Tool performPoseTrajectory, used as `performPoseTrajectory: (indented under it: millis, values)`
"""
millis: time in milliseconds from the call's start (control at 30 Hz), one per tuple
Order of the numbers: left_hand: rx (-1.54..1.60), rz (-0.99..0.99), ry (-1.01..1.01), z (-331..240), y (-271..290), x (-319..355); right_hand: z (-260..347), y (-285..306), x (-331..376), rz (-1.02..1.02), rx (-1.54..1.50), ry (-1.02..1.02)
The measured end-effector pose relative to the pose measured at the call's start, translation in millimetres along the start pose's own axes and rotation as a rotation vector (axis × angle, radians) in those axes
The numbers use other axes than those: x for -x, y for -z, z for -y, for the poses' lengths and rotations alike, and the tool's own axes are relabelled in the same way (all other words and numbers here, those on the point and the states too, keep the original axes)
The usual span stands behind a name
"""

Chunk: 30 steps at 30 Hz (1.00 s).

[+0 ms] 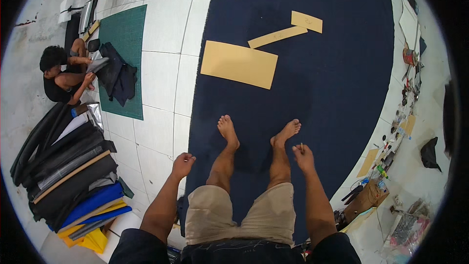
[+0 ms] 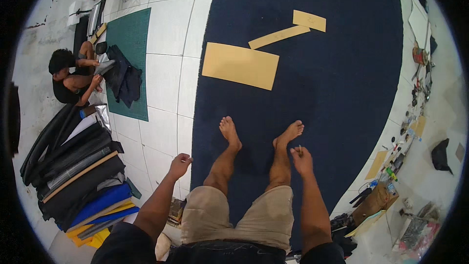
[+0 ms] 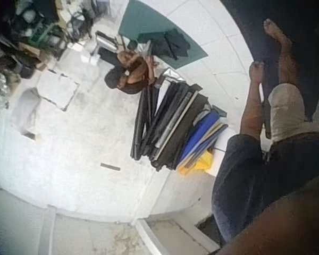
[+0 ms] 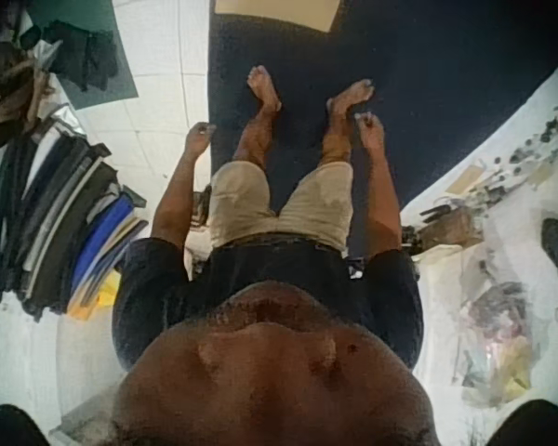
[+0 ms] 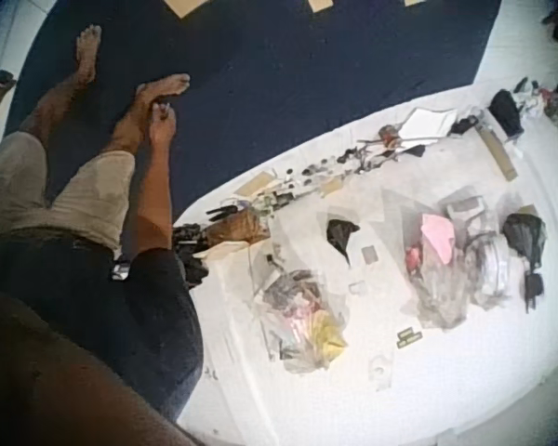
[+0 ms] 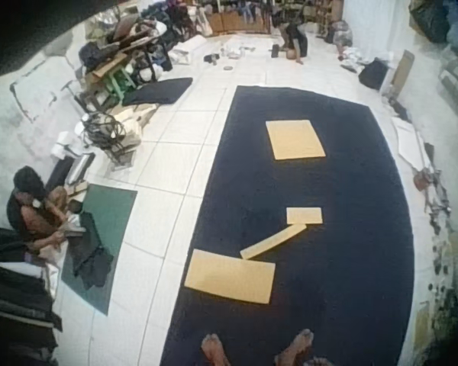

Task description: Placing paper garment patterns on a large piece of blue fabric and tracing their outlines with a pencil.

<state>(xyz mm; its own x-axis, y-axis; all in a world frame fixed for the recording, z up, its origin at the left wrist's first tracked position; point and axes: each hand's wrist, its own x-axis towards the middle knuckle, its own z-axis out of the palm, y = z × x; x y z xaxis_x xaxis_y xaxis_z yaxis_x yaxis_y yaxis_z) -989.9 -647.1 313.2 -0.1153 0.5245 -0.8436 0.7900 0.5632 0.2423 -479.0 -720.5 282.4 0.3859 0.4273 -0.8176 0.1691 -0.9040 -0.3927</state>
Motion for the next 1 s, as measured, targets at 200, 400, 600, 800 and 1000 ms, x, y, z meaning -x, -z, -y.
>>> performPoseTrajectory:
  millis: [200,400,600,800,1000]
  values:
    - [0.275,-0.123,-0.022,-63.1,-24.9,22.5,-5.0,-29.0,-76.1,0.209,0.000,0.055]
    - [0.083,-0.195,-0.013,-76.5,-31.5,-21.7,36.8,-18.3,-168.0,0.198,0.398,0.259]
    - [-0.106,-0.241,-0.124,-79.2,-49.9,-143.1,81.1,12.4,-270.8,-0.062,0.468,0.404]
    - [-0.378,-0.302,-0.403,-89.2,-72.3,-282.4,100.6,-70.3,-367.5,-0.207,0.310,0.668]
    - [-0.311,-0.488,-0.563,-130.6,-109.4,-400.0,92.3,-162.5,-424.4,-0.441,0.337,0.981]
